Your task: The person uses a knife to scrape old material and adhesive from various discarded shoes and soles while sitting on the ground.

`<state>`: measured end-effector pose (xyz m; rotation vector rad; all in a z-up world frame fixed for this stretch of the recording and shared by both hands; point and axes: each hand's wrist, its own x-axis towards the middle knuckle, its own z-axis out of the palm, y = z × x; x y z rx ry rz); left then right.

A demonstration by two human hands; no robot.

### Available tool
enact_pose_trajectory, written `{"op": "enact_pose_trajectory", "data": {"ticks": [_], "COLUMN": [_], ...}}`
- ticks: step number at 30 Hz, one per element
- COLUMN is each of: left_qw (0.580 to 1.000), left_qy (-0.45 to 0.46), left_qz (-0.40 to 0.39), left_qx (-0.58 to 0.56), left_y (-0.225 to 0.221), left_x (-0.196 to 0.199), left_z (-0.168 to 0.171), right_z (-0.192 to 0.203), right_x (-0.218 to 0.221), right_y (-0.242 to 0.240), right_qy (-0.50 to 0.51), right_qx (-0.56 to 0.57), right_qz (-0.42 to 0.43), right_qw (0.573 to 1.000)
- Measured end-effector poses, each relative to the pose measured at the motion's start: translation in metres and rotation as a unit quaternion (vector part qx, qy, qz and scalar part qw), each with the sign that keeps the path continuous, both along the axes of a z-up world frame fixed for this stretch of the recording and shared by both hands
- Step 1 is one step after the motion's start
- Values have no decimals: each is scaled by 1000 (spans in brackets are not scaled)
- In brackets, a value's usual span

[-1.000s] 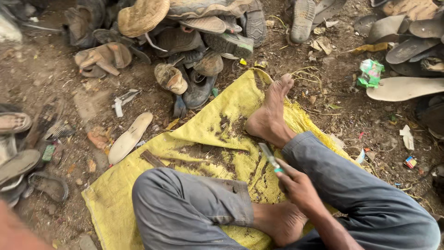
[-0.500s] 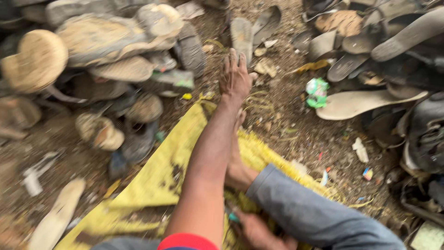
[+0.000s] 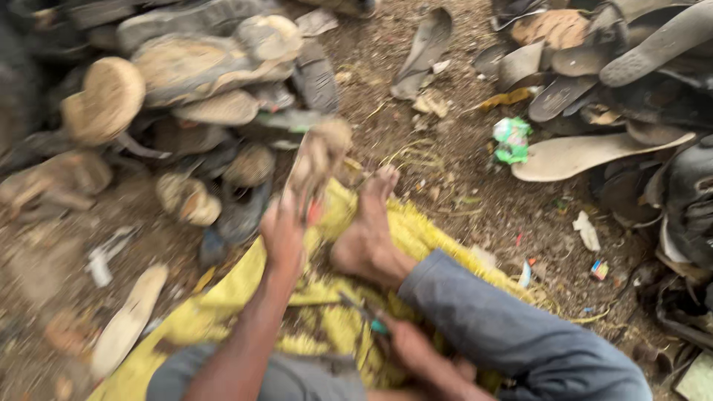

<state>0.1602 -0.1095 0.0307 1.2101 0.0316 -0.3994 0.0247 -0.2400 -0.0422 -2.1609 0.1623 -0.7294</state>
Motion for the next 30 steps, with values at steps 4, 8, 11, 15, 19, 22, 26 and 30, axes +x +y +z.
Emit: {"op": "enact_pose_trajectory", "data": {"ticks": [4,8,11,15,19,22,26,30], "left_qw": [991,919,772,612,686,698,791,817], "left_qy": [69,1,-274,-422,-447,-518,-371,-303], "left_qz": [59,40,-96,-226,-266,-232,-276,-292], "left_qx": [100,391,566,629,508,436,400,396], "left_y": [126,158,117,90,83,88,91,90], "left_x": [-92,-96,-80,-57,-70,-74,-70,-69], "left_z": [16,15,3,-20,-55,-67,-68,-65], "right_z": [-24,-27,-17,23,84,102,83,74], "right_x": [-126,-168,-171,-171,-172,-167,-144,-124], "right_y": [32,50,47,57,78,88,88,91], "right_qy": [355,405,325,271,332,327,316,251], "right_qx": [78,99,95,147,263,226,223,90], "right_qz": [24,59,62,26,-41,-61,-47,-11], "right_qw": [931,907,939,951,905,916,921,964]}}
